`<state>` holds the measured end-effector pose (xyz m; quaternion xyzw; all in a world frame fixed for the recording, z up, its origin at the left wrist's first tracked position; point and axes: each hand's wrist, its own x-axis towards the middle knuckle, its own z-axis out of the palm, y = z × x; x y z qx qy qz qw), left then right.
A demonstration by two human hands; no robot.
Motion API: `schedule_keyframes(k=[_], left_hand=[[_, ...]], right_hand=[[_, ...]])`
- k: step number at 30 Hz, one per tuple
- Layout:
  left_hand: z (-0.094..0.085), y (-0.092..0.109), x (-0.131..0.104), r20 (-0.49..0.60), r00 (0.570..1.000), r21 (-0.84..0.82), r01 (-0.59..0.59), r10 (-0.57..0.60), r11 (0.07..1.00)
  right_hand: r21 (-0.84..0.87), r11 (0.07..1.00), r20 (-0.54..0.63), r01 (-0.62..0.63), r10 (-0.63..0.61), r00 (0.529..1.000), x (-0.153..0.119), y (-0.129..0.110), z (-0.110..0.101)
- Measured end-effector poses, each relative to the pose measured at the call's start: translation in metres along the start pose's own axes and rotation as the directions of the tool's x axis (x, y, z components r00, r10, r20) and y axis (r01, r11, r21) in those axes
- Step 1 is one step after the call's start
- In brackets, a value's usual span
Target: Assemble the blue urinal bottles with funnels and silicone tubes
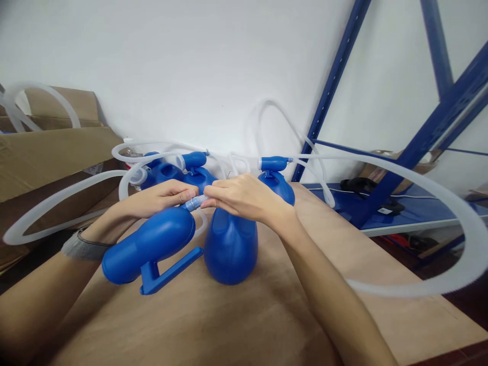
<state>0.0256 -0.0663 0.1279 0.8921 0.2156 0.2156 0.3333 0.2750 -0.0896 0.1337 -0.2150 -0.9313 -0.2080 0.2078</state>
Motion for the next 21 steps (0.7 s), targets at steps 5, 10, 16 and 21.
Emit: schedule_keyframes(k=[5,10,16,21], left_hand=[[-0.002,0.002,-0.001,-0.016,0.999,0.107,-0.036,0.037,0.994],[-0.002,0.004,-0.001,-0.014,0.999,0.106,-0.030,0.032,0.994],[0.008,0.001,0.003,-0.094,0.995,0.050,-0.032,0.037,0.998],[0.015,0.004,0.005,-0.106,0.994,0.099,-0.018,0.029,0.995]], right_hand=[[0.029,0.999,0.059,-0.016,0.014,0.998,-0.002,0.001,-0.002],[0.009,1.000,0.088,-0.021,0.020,0.996,-0.002,-0.004,-0.008],[0.046,0.998,0.094,-0.039,0.035,0.995,-0.001,-0.005,-0.014],[0.037,0.999,0.090,-0.012,0.009,0.996,-0.002,-0.006,-0.015]])
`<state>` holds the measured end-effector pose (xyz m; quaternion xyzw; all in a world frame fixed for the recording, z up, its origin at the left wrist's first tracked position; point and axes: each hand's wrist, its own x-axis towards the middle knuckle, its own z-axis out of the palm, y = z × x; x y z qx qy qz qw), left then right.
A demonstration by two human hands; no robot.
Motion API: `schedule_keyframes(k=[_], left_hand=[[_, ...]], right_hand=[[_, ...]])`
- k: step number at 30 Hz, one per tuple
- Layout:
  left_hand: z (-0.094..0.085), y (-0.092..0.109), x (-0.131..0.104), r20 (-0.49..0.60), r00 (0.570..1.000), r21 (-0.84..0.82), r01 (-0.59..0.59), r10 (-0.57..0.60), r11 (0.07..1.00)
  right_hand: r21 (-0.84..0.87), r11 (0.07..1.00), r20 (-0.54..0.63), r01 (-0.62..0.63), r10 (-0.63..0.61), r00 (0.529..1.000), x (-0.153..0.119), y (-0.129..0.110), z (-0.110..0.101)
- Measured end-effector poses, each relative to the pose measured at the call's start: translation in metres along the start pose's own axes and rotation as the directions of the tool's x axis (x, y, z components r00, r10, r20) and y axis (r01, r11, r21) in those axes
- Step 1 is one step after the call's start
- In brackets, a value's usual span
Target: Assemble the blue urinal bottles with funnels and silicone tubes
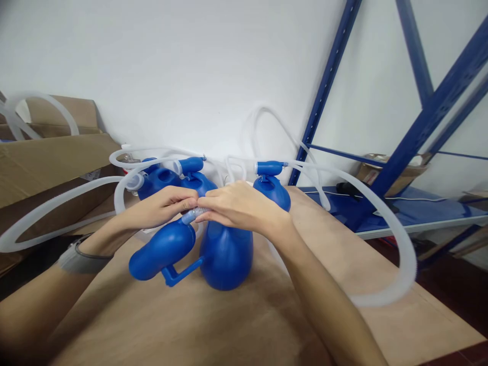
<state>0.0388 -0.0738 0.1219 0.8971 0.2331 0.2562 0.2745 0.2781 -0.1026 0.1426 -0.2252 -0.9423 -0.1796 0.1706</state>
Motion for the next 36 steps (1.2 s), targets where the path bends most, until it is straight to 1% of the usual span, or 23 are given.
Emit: schedule_keyframes(k=[3,6,8,11,12,13,15,16,17,19,20,23,24,26,28,29,31,33,36], left_hand=[[0.001,0.005,0.003,-0.020,0.999,-0.022,0.028,-0.029,0.999],[0.001,0.010,0.004,0.054,0.996,-0.059,0.078,-0.075,0.995],[-0.001,0.010,0.001,0.078,0.988,-0.028,0.138,-0.136,0.990],[-0.009,0.009,-0.008,0.017,0.956,0.072,0.292,-0.293,0.954],[-0.013,0.009,-0.011,0.021,0.943,0.104,0.328,-0.332,0.939],[-0.016,0.009,-0.014,0.043,0.934,0.132,0.347,-0.355,0.929],[-0.021,0.012,-0.016,0.077,0.929,0.162,0.346,-0.361,0.924],[-0.023,0.014,-0.016,0.065,0.931,0.164,0.346,-0.360,0.924],[-0.023,0.015,-0.015,0.026,0.933,0.165,0.351,-0.360,0.922],[-0.022,0.017,-0.012,-0.081,0.938,0.183,0.347,-0.338,0.920],[-0.021,0.018,-0.011,-0.115,0.945,0.213,0.326,-0.307,0.921],[-0.016,0.020,-0.010,-0.165,0.971,0.367,0.224,-0.173,0.903],[-0.014,0.021,-0.011,-0.183,0.973,0.429,0.208,-0.141,0.879],[-0.011,0.025,-0.014,-0.230,0.967,0.555,0.223,-0.109,0.801],[-0.008,0.029,-0.016,-0.256,0.960,0.669,0.258,-0.109,0.698],[-0.007,0.031,-0.017,-0.258,0.960,0.717,0.263,-0.105,0.645],[-0.006,0.032,-0.017,-0.249,0.965,0.794,0.250,-0.079,0.555],[-0.004,0.033,-0.016,-0.230,0.973,0.845,0.211,-0.022,0.491],[-0.003,0.032,-0.014,-0.214,0.974,0.896,0.166,0.073,0.412]], right_hand=[[0.026,1.000,-0.038,0.001,0.000,0.999,-0.001,0.000,-0.002],[0.041,0.999,-0.043,-0.018,0.020,0.999,-0.001,0.001,-0.005],[0.053,0.997,-0.016,-0.054,0.054,0.998,-0.001,0.003,-0.005],[0.073,0.983,-0.010,-0.170,0.172,0.985,-0.003,0.010,-0.003],[0.073,0.977,-0.022,-0.203,0.205,0.979,-0.004,0.012,-0.001],[0.072,0.973,-0.036,-0.219,0.222,0.974,-0.005,0.015,0.001],[0.061,0.974,-0.067,-0.217,0.221,0.973,-0.007,0.019,0.004],[0.046,0.975,-0.086,-0.218,0.221,0.971,-0.008,0.021,0.005],[0.021,0.974,-0.106,-0.225,0.226,0.968,-0.008,0.021,0.006],[-0.051,0.969,-0.138,-0.241,0.233,0.963,-0.007,0.020,0.007],[-0.088,0.966,-0.151,-0.243,0.228,0.962,-0.006,0.018,0.007],[-0.129,0.975,-0.172,-0.181,0.158,0.972,-0.001,0.012,0.007],[-0.130,0.981,-0.178,-0.144,0.119,0.977,0.001,0.010,0.008],[-0.146,0.986,-0.183,-0.076,0.049,0.982,0.004,0.006,0.010],[-0.163,0.985,-0.175,-0.060,0.031,0.984,0.006,0.002,0.012],[-0.150,0.986,-0.170,-0.073,0.047,0.984,0.007,0.000,0.013],[-0.072,0.988,-0.160,-0.135,0.122,0.980,0.007,-0.003,0.013],[0.000,0.976,-0.148,-0.218,0.216,0.965,0.008,-0.005,0.012],[-0.023,0.944,-0.124,-0.330,0.325,0.938,0.010,-0.007,0.010]])
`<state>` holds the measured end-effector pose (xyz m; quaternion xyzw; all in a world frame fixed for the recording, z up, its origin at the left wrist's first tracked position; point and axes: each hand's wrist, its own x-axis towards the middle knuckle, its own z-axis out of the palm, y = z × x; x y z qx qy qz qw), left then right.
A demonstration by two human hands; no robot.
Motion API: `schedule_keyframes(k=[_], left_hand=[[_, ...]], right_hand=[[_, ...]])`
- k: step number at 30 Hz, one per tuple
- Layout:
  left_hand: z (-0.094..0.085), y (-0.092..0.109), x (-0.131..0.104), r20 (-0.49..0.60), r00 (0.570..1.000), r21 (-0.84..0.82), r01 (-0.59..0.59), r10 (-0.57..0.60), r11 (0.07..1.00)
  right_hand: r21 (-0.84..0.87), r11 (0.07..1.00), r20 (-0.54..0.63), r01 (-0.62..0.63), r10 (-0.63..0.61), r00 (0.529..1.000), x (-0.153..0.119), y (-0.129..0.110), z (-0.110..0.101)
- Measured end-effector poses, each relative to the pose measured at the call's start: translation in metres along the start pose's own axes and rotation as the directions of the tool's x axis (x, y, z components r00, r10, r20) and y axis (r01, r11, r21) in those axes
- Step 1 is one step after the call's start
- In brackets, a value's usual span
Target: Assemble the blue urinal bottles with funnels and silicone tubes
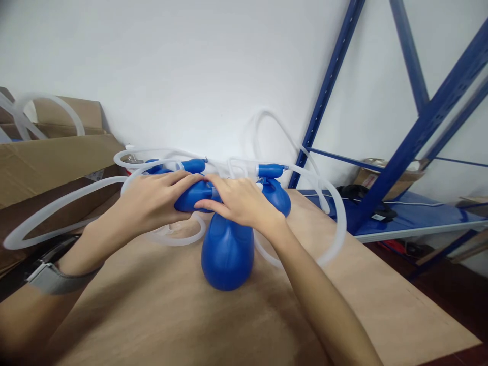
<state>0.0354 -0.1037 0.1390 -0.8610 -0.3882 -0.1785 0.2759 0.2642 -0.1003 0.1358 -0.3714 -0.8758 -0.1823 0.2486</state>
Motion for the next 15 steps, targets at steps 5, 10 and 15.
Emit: schedule_keyframes(k=[5,10,15], left_hand=[[0.005,-0.001,0.000,-0.079,0.995,0.133,-0.055,0.065,0.990],[0.016,-0.005,-0.002,-0.097,0.995,0.147,0.003,0.012,0.989],[0.025,-0.006,-0.002,-0.082,0.996,0.088,0.031,-0.024,0.996]], right_hand=[[-0.040,0.996,0.031,-0.074,0.075,0.997,0.004,-0.002,0.004],[-0.023,0.995,-0.051,-0.097,0.096,0.994,0.004,0.004,0.019],[0.017,0.991,-0.082,-0.135,0.136,0.987,0.004,0.007,0.030]])
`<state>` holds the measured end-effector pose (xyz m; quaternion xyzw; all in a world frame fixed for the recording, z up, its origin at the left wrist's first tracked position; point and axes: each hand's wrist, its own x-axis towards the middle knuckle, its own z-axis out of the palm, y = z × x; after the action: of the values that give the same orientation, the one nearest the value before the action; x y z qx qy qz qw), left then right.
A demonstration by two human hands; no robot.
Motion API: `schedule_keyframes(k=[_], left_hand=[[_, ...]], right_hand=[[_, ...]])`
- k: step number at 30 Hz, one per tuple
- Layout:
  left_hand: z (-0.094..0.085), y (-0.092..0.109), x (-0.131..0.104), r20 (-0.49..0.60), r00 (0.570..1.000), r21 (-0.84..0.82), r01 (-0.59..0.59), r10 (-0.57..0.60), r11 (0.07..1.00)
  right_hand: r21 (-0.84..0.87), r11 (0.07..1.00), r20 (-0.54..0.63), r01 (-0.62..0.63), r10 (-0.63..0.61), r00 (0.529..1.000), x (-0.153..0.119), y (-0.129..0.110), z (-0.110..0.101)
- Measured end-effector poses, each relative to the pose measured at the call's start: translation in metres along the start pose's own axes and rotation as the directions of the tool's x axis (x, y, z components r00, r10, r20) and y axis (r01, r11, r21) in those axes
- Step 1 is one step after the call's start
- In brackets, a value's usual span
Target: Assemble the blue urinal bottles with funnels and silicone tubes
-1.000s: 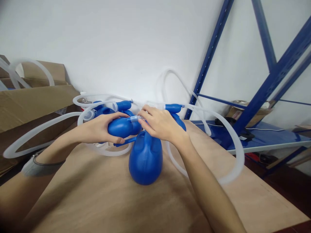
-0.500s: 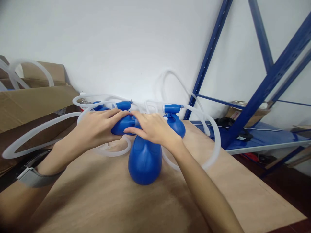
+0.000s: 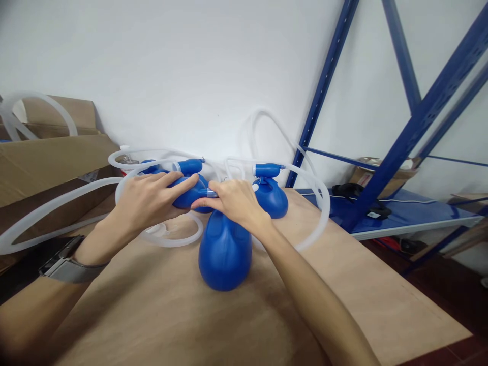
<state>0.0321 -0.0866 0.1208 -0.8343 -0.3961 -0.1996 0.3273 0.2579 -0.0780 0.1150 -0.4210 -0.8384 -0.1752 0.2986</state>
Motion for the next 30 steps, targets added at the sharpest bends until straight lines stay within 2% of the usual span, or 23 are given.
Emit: schedule_keyframes(k=[4,6,8,9,12,14,16,18,21,26,28,30], left_hand=[[-0.003,0.002,0.001,0.053,0.997,-0.021,0.064,-0.063,0.998],[-0.008,-0.001,0.000,0.048,0.990,-0.019,0.131,-0.130,0.991],[-0.015,-0.009,-0.002,0.019,0.981,-0.032,0.193,-0.192,0.981],[-0.019,-0.014,-0.003,0.010,0.978,-0.044,0.210,-0.210,0.977],[-0.025,-0.031,-0.005,0.053,0.973,-0.063,0.229,-0.226,0.971],[-0.022,-0.041,-0.005,0.162,0.962,-0.047,0.232,-0.222,0.972],[-0.015,-0.047,-0.004,0.316,0.930,-0.039,0.211,-0.188,0.977],[-0.003,-0.051,-0.005,0.455,0.882,-0.070,0.173,-0.123,0.982],[0.019,-0.054,-0.008,0.575,0.814,-0.133,0.197,-0.086,0.971],[0.048,-0.054,-0.017,0.699,0.710,-0.194,0.302,-0.084,0.933],[0.054,-0.053,-0.020,0.738,0.668,-0.187,0.343,-0.099,0.921],[0.056,-0.052,-0.021,0.750,0.652,-0.176,0.356,-0.109,0.918]], right_hand=[[0.079,0.995,0.000,-0.060,0.060,0.998,0.002,0.004,0.002],[0.093,0.984,-0.077,-0.149,0.157,0.985,0.002,0.015,-0.003],[0.097,0.966,-0.201,-0.239,0.254,0.946,0.000,0.032,-0.013],[0.117,0.960,-0.227,-0.256,0.277,0.934,-0.001,0.041,-0.020],[0.195,0.944,-0.196,-0.266,0.304,0.932,-0.004,0.058,-0.040],[0.218,0.938,-0.155,-0.270,0.307,0.939,-0.005,0.059,-0.048],[0.212,0.943,-0.067,-0.256,0.276,0.959,-0.004,0.054,-0.049],[0.184,0.957,0.071,-0.226,0.217,0.974,-0.002,0.050,-0.043],[0.145,0.971,0.223,-0.189,0.154,0.963,-0.001,0.052,-0.029],[0.086,0.970,0.283,-0.226,0.194,0.939,-0.004,0.069,-0.009],[0.026,0.961,0.284,-0.276,0.258,0.923,-0.006,0.074,-0.003],[-0.039,0.942,0.287,-0.332,0.329,0.900,-0.008,0.077,0.004]])
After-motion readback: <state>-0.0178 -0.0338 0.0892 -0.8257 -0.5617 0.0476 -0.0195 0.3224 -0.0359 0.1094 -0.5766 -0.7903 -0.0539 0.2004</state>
